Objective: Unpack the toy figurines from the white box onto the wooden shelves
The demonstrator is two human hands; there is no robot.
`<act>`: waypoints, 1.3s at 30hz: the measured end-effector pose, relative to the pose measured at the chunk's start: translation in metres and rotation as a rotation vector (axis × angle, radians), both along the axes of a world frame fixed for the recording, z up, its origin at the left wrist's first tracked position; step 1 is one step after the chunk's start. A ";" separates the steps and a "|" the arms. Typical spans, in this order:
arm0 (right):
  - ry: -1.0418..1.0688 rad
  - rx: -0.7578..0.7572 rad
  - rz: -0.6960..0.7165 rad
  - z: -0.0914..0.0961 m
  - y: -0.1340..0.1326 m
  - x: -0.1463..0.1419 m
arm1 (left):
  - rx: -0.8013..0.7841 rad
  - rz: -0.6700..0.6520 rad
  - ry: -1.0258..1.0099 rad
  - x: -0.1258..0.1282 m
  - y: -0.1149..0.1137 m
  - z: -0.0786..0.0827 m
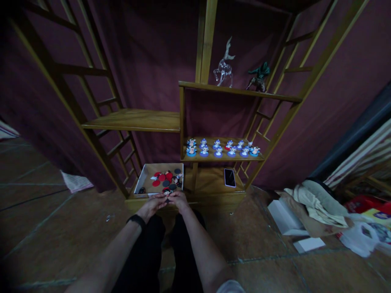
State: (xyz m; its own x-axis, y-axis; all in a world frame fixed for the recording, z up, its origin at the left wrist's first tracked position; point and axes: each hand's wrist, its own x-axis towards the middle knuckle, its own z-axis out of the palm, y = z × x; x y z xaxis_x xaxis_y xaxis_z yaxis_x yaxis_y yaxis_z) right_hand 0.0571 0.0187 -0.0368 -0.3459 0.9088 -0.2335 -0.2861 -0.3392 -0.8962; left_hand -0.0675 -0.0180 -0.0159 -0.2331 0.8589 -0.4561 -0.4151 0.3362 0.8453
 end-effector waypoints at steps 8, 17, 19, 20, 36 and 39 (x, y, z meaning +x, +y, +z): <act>0.070 -0.036 -0.025 0.007 0.001 0.005 | 0.049 -0.061 -0.085 -0.008 0.003 -0.008; 0.044 -0.010 0.025 0.001 0.001 -0.005 | 0.065 0.045 -0.052 -0.018 0.007 -0.017; 0.038 -0.009 0.035 0.001 0.001 -0.007 | 0.066 0.030 -0.036 -0.019 0.008 -0.018; 0.034 -0.008 0.034 0.000 0.001 -0.008 | 0.065 0.027 -0.034 -0.020 0.008 -0.019; 0.024 0.035 0.019 -0.004 0.002 -0.009 | 0.058 0.050 -0.011 -0.015 0.006 -0.019; -0.004 0.056 0.014 -0.009 0.003 -0.011 | 0.059 0.070 0.014 -0.013 0.005 -0.019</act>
State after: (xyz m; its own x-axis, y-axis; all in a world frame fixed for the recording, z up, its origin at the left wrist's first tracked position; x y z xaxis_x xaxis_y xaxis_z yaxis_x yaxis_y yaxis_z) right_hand 0.0458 0.0220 -0.0459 -0.3579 0.9155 -0.1838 -0.2776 -0.2923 -0.9151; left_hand -0.0807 -0.0131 -0.0349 -0.2994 0.8657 -0.4011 -0.4242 0.2558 0.8687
